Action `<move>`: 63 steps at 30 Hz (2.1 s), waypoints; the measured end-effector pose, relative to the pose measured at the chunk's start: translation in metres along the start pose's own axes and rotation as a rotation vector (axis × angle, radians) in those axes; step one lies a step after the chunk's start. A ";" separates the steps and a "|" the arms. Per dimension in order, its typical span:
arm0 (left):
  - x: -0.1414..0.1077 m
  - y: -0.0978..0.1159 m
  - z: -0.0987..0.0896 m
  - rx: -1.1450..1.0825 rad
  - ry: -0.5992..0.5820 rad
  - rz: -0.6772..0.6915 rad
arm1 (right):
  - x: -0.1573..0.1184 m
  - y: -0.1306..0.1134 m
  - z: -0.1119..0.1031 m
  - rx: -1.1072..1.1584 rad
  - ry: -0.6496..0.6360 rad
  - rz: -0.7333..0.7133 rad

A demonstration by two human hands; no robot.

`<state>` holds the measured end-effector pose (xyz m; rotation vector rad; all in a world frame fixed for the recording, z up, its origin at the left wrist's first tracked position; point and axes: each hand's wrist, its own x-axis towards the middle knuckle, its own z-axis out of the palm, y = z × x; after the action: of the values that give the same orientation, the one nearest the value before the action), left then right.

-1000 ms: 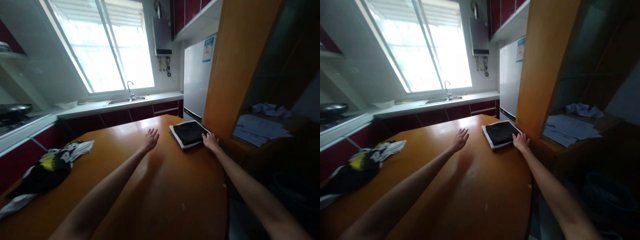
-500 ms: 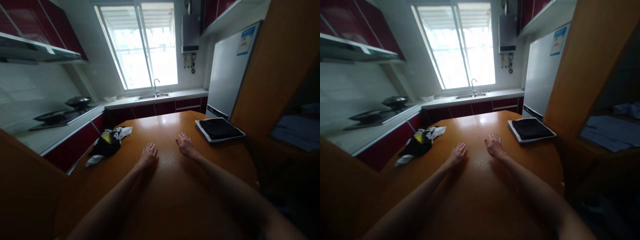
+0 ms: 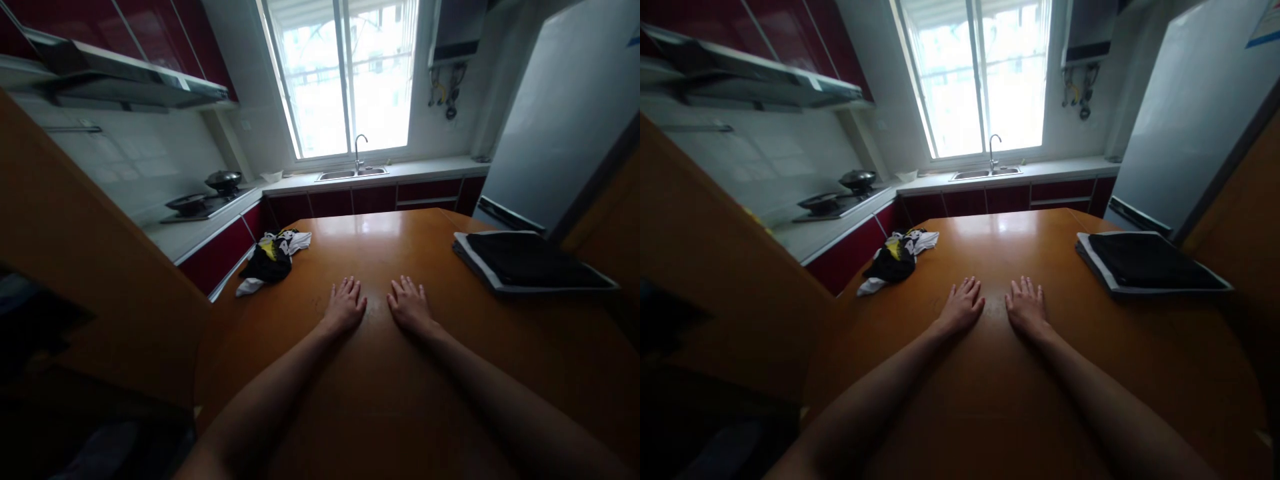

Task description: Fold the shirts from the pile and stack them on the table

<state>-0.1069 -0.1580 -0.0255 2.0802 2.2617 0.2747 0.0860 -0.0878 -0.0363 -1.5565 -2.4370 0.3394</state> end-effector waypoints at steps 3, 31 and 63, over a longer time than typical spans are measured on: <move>-0.002 0.001 0.000 -0.003 0.008 0.010 | 0.001 0.001 0.001 -0.030 0.008 -0.006; -0.002 0.000 0.001 -0.025 0.030 0.010 | 0.001 0.004 0.001 -0.043 0.030 -0.016; 0.024 -0.172 -0.029 -0.046 0.365 -0.590 | 0.003 0.013 0.006 -0.044 0.060 -0.029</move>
<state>-0.2830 -0.1502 -0.0246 1.3280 2.9043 0.6961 0.0934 -0.0802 -0.0461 -1.5243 -2.4343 0.2319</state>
